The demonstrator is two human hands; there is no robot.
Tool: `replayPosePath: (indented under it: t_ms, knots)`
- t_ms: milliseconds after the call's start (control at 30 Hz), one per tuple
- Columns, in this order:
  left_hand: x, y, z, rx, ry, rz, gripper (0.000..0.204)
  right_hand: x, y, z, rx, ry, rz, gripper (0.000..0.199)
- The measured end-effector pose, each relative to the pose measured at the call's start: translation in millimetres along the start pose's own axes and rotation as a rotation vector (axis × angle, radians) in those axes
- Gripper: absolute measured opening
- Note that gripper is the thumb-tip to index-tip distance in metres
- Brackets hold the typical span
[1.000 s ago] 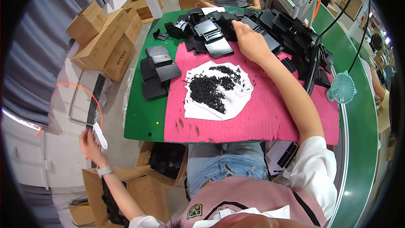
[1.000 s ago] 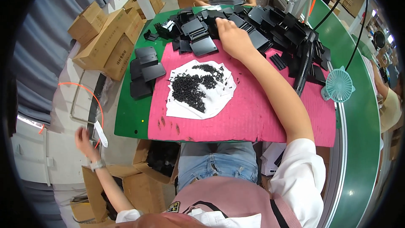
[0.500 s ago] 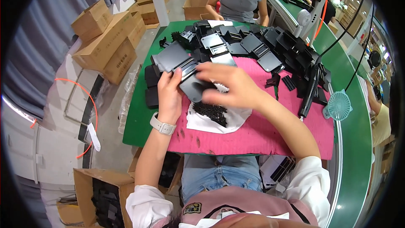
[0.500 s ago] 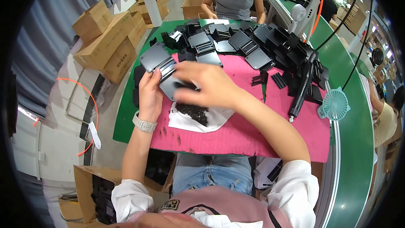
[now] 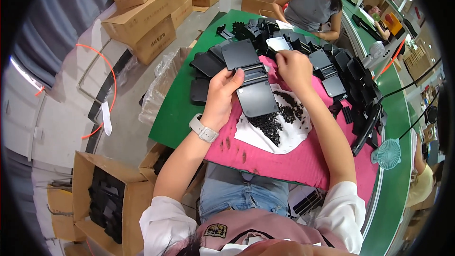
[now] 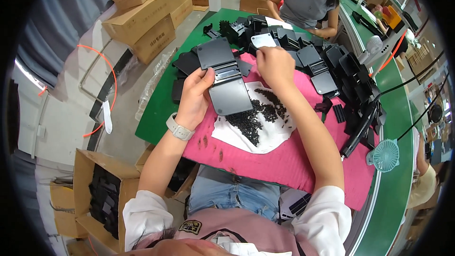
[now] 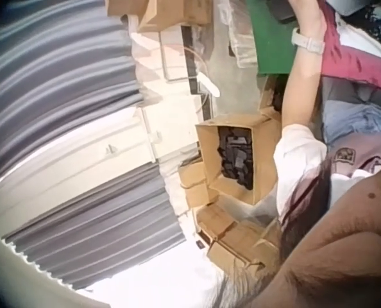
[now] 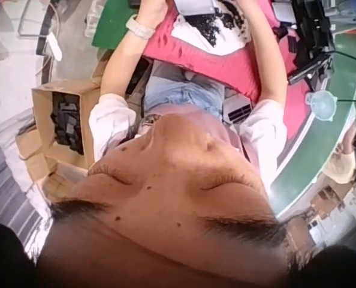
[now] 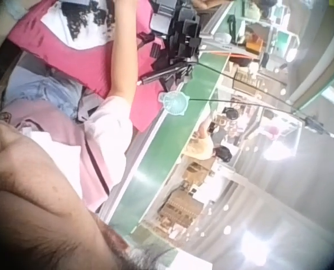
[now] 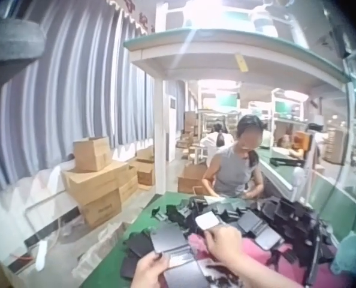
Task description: Assemble black plastic components using an electric screwdriver.
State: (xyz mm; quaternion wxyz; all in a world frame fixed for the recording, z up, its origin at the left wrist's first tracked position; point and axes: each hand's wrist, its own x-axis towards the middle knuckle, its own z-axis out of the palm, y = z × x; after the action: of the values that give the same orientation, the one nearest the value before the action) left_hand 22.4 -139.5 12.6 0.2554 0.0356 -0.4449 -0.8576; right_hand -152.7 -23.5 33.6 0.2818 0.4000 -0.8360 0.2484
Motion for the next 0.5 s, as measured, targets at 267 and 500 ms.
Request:
replayPosePath:
  t_ms: [267,500]
  knots:
    - [-15.5,0.8,9.0,0.047,-0.161,-0.168,0.032,-52.0,-20.1,-82.0,0.420,-0.019,-0.600,0.026]
    - [-16.3,-8.6,8.5,0.229,-0.291,-0.220,0.038,-63.0,-12.2,-86.1,0.685,-0.199,-0.406,0.025]
